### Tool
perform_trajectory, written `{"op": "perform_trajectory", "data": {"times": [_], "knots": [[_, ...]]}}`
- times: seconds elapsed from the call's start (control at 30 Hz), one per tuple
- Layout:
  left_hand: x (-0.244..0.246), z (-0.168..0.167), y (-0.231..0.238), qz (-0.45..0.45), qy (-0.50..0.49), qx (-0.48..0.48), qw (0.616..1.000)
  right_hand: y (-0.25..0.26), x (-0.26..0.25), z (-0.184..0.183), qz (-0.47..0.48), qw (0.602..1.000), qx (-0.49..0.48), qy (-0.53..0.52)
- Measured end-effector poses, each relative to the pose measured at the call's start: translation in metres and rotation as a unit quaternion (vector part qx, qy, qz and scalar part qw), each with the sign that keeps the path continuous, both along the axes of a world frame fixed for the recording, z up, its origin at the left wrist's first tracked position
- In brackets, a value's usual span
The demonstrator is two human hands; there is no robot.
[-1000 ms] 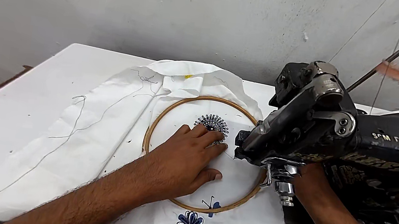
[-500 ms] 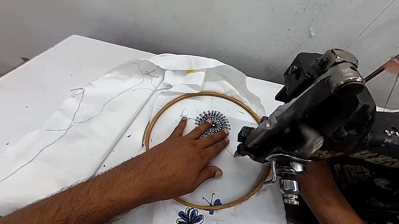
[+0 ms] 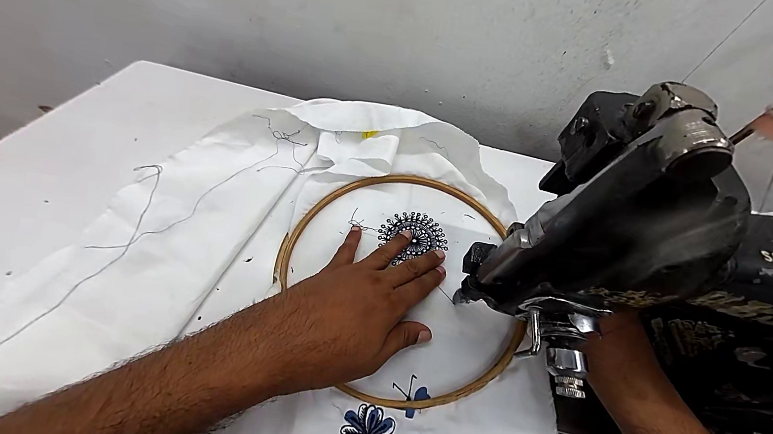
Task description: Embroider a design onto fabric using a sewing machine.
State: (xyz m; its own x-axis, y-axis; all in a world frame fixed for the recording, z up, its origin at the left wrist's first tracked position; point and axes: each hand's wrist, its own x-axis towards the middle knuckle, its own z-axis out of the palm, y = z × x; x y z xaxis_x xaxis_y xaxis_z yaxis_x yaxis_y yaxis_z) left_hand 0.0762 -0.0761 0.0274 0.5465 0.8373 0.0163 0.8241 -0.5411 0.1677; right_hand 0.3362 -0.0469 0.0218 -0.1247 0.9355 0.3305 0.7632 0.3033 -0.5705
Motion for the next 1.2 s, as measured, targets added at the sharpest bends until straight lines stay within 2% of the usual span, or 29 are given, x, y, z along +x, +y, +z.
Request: {"op": "perform_trajectory", "data": {"times": [0.27, 0.5, 0.63, 0.73, 1.03, 1.2], "knots": [[0.000, 0.001, 0.000, 0.000, 0.002, -0.003, 1.000, 0.001, -0.001, -0.002, 0.005, 0.999, 0.028, -0.016], [0.000, 0.001, 0.001, 0.000, 0.004, 0.002, 1.000, 0.004, 0.003, -0.007, 0.027, 0.999, 0.029, 0.026], [0.001, 0.000, 0.001, 0.000, 0.000, 0.002, 1.000, 0.005, 0.005, -0.006, 0.027, 0.998, 0.051, -0.031], [0.001, 0.000, 0.000, -0.003, 0.001, -0.002, 1.000, 0.001, 0.001, 0.003, 0.003, 0.998, 0.028, -0.047], [0.000, 0.002, 0.000, 0.004, 0.008, -0.007, 1.000, 0.001, 0.007, -0.008, 0.024, 0.999, 0.015, 0.028], [0.002, 0.002, 0.000, 0.002, 0.010, -0.005, 1.000, 0.004, 0.006, -0.005, 0.025, 0.999, 0.023, 0.022]]}}
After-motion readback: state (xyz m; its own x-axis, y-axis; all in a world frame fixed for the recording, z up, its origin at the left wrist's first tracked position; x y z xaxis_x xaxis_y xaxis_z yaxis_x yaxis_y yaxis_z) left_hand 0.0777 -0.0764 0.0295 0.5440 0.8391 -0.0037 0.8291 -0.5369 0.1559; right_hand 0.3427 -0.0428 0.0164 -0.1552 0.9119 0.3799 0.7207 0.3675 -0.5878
